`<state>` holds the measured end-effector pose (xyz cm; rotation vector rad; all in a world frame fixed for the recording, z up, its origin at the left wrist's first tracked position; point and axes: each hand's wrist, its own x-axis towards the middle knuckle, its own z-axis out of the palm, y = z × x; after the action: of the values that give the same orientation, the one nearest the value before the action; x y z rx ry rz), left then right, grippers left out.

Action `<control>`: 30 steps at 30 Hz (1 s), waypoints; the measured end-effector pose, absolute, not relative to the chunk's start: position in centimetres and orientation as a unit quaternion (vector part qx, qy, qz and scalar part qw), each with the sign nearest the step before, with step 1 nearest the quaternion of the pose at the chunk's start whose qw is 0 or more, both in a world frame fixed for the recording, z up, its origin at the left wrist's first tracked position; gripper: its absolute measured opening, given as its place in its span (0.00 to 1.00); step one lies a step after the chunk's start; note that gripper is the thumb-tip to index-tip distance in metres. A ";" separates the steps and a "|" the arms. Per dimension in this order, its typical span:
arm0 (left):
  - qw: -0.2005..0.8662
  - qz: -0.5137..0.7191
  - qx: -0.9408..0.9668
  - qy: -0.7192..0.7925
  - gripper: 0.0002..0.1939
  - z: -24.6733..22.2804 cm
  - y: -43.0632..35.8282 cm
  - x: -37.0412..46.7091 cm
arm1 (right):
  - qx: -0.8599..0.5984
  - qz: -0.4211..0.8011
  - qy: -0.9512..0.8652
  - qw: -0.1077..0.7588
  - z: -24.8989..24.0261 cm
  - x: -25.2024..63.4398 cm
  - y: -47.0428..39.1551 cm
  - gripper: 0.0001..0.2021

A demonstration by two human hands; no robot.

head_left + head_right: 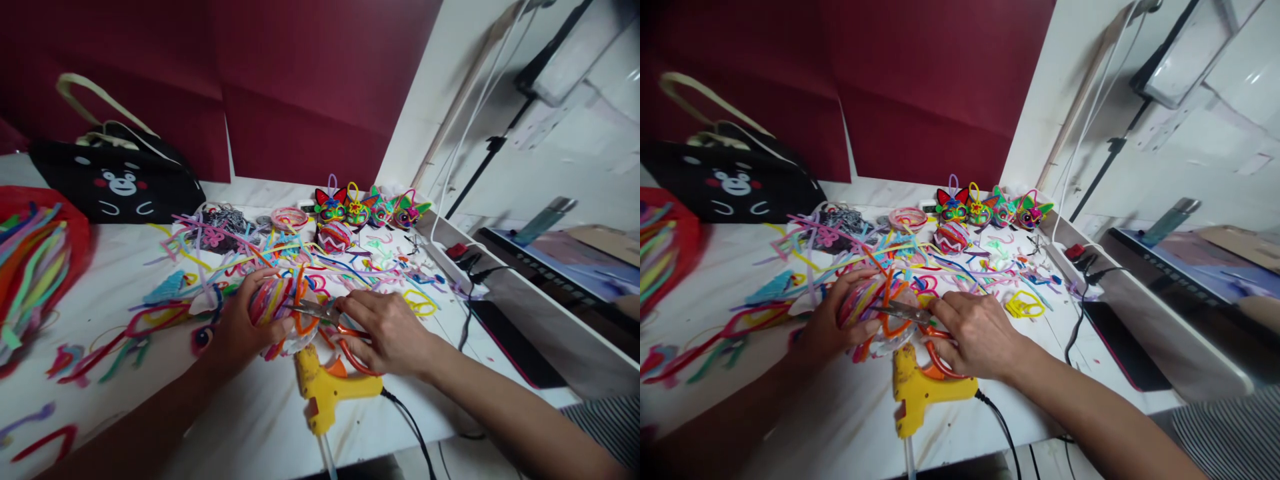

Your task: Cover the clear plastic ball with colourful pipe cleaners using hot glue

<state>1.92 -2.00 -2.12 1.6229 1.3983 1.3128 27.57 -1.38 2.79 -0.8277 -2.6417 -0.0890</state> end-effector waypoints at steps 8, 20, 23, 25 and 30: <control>0.327 0.497 0.599 0.536 0.36 -2.3 -1.7 2.1 | -0.256 -0.128 -0.945 0.161 2.4 27.6 -0.4 0.24; 0.353 0.510 0.561 0.547 0.37 -1.9 -1.6 2.2 | -0.205 -0.154 -0.945 0.202 1.8 27.2 0.5 0.23; 0.381 0.496 0.563 0.540 0.38 -1.9 -1.4 1.9 | -0.238 -0.067 -0.943 0.223 1.4 27.0 0.4 0.23; 0.380 0.506 0.558 0.537 0.37 -1.8 -1.3 1.8 | -0.263 0.017 -0.936 0.231 1.4 26.8 0.2 0.23; 0.390 0.512 0.543 0.539 0.38 -1.6 -1.6 2.3 | -0.322 0.179 -0.899 0.238 2.0 26.3 -0.3 0.20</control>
<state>2.34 -1.60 -1.56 1.3804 1.3699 1.3019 26.32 -0.26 2.04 -0.8818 -2.4632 0.4903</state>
